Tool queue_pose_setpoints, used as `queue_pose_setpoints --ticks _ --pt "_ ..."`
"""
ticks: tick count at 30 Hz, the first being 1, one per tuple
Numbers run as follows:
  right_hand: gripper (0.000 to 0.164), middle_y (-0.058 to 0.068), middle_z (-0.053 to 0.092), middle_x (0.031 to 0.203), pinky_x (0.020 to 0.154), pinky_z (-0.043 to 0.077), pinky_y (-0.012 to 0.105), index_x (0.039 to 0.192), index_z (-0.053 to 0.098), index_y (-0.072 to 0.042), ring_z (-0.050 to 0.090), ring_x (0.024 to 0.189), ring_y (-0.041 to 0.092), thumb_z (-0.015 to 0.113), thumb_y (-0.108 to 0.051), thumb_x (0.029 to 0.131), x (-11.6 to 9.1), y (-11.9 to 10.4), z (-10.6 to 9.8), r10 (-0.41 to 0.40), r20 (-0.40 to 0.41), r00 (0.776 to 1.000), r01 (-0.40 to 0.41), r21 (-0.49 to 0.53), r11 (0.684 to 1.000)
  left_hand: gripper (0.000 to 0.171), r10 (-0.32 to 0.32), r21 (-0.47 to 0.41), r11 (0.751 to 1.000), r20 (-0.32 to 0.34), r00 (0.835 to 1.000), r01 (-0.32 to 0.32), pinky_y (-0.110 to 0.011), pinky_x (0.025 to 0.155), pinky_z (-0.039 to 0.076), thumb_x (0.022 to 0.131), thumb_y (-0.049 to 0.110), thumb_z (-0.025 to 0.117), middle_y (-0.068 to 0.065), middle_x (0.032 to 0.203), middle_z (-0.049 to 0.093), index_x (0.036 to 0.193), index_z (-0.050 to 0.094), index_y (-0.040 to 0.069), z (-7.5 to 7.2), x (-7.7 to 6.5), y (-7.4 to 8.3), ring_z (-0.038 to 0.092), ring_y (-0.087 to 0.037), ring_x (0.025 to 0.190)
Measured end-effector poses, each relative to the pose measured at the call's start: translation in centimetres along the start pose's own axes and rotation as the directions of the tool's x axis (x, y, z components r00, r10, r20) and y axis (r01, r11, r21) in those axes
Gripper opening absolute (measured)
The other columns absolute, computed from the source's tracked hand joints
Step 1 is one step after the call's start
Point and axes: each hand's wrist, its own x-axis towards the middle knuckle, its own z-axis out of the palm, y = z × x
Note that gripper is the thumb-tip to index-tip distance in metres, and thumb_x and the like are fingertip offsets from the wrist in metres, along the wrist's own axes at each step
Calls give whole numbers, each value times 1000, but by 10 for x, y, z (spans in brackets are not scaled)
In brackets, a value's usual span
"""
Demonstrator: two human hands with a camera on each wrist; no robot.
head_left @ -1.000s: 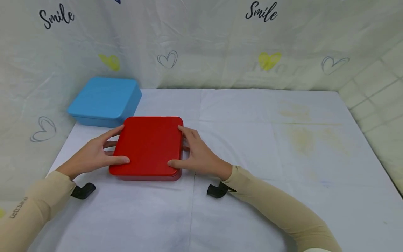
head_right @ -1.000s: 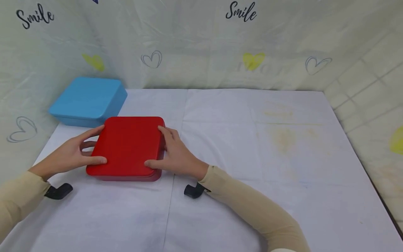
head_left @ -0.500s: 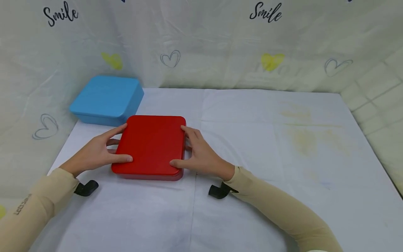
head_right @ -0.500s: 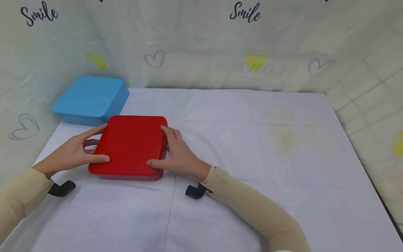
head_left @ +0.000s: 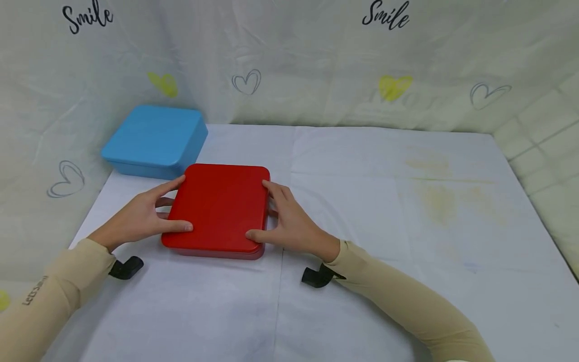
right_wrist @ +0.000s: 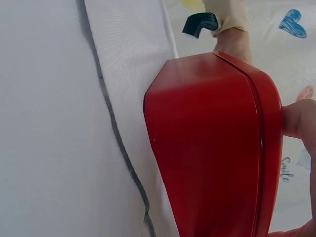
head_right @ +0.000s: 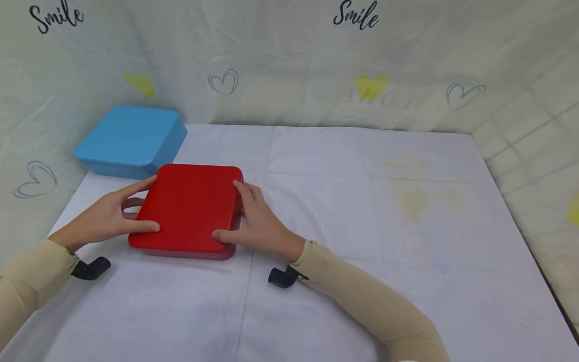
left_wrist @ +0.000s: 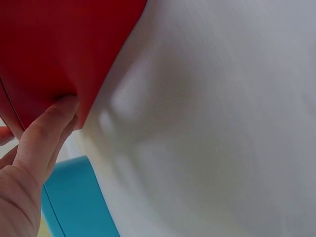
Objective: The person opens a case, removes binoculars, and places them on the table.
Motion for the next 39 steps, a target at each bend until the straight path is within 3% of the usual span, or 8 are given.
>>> queue_pose_setpoints --ticks 13,39 --pt "104 0 28 163 113 52 40 164 18 -22 34 153 19 83 -37 84 -4 2 -2 -7 -15 1000 7 11 1000 114 30 -10 999 -10 999 -31 -48 93 63 85 45 84 -20 169 26 168 8 26 3 1 2 49 -47 140" --pt "104 -1 30 162 114 51 40 164 20 -21 33 152 16 84 -35 83 -9 5 -6 -10 -21 1000 11 31 999 116 25 -12 1000 -5 1000 -25 -49 94 63 84 46 84 -21 167 29 168 7 24 10 -4 16 47 -46 140"
